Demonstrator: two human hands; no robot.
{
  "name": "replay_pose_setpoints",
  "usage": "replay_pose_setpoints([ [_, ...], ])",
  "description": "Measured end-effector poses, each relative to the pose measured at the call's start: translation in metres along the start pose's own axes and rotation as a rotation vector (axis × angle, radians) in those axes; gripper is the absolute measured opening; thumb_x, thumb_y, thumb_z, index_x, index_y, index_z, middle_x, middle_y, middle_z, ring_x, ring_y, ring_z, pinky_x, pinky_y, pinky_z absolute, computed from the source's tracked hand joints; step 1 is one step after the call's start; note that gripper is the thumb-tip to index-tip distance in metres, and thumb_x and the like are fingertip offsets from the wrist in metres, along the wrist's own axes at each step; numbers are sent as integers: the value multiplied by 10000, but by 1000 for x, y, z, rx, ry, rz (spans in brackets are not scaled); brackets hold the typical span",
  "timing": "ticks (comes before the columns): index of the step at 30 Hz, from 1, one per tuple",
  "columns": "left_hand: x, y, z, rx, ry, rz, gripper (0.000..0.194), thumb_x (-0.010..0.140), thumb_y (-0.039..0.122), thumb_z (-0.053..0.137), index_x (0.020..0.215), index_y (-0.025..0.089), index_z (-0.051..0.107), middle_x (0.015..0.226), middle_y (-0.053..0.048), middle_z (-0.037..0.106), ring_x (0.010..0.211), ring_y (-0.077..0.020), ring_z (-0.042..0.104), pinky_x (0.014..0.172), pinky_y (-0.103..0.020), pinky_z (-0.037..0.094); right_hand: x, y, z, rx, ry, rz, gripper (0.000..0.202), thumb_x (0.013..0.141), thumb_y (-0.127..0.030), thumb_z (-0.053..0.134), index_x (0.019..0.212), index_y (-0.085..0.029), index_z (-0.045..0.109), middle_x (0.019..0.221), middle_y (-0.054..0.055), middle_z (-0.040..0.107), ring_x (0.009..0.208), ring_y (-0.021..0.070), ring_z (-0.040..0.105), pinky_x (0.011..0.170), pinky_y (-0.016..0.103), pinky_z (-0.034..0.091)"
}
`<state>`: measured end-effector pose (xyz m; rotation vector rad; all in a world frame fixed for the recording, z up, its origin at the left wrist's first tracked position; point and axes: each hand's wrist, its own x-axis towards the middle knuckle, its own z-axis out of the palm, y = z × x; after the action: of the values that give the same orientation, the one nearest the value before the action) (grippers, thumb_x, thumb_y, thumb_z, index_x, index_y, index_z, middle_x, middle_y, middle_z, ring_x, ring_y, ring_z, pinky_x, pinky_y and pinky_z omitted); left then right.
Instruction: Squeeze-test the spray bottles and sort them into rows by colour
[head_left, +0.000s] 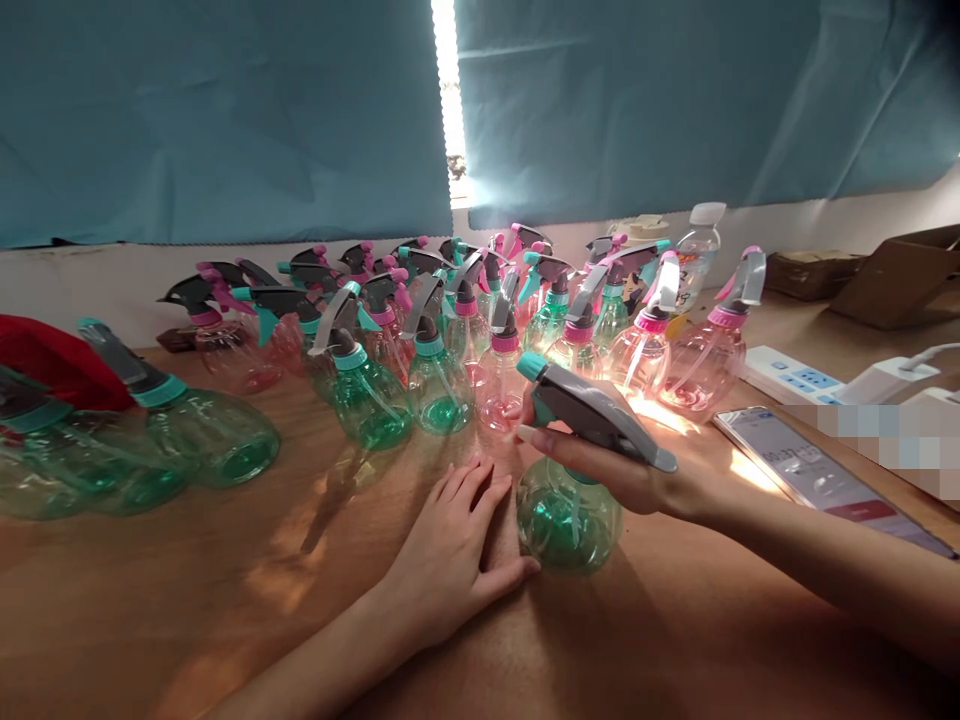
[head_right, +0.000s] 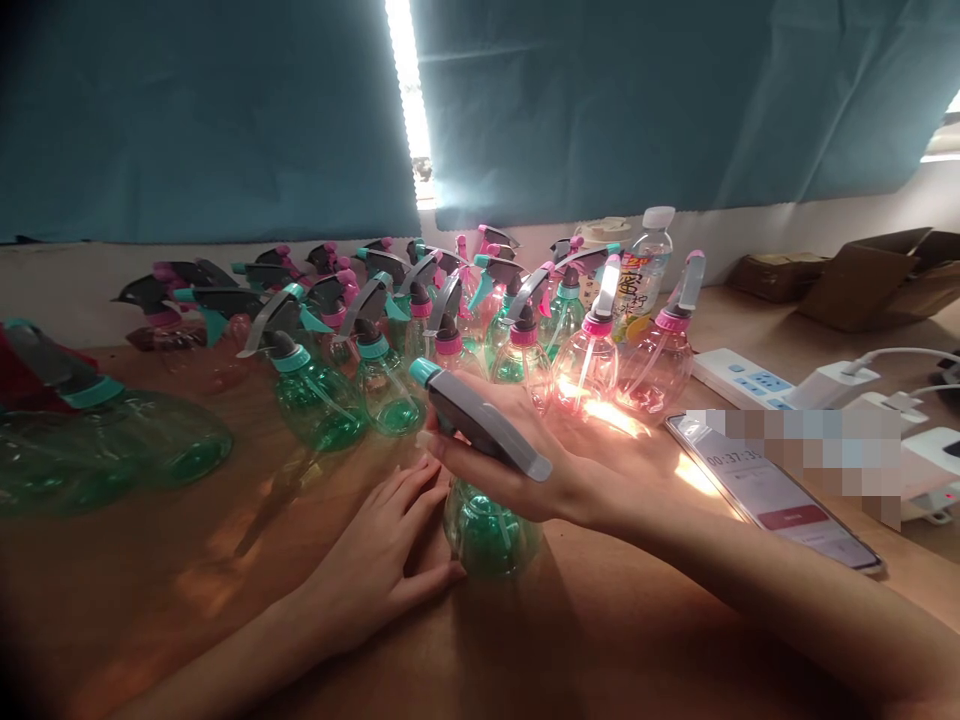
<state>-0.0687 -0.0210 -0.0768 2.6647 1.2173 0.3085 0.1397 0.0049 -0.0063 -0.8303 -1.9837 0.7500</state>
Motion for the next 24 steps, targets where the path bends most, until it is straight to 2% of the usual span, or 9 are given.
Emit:
replay_pose_setpoints([
  [2,0,0,0,-1,-1,2,677,849,555,612,1353,130,461,1448,-195,421,1360,-370,330,1102,-558,280,2,-4,0,19,-17,8,29,855,-257,554,848,-235,571,826,-5,595,719,127,577,635,263,489],
  [5,0,-1,1,-5,2,8,675,856,553,605,1353,119,459,1443,-199,424,1353,-379,336,1096,-567,284,4,-7,2,116,-27,32,113,824,-233,550,919,-234,611,951,36,645,850,170,649,737,307,542],
  [11,0,-1,0,5,9,19,646,866,545,598,1339,126,462,1425,-195,443,1334,-380,358,1083,-570,300,2,6,13,290,71,65,294,786,-246,635,1077,-214,603,1123,68,665,913,187,688,776,321,585],
  [17,-1,-1,1,8,31,27,604,879,523,594,1337,152,458,1435,-169,435,1338,-359,359,1092,-554,299,3,6,13,155,16,9,354,811,-218,553,1160,-219,613,1178,84,677,860,182,702,792,338,582],
  [19,0,-1,2,11,32,30,613,877,520,599,1342,148,455,1439,-172,432,1340,-360,359,1096,-553,295,3,5,14,124,42,-15,408,809,-189,517,1203,-244,606,1191,74,676,863,185,700,772,339,581],
  [21,0,-2,2,13,30,32,619,874,519,603,1340,138,457,1436,-178,435,1341,-364,359,1096,-555,296,3,5,15,124,72,-25,474,800,-167,493,1257,-258,580,1165,64,689,854,188,699,733,331,582],
  [24,0,-2,2,9,38,32,610,876,518,599,1332,137,462,1433,-182,437,1343,-363,357,1093,-553,302,3,5,14,114,40,-9,498,797,-156,478,1276,-257,571,1109,57,709,873,196,700,713,317,583],
])
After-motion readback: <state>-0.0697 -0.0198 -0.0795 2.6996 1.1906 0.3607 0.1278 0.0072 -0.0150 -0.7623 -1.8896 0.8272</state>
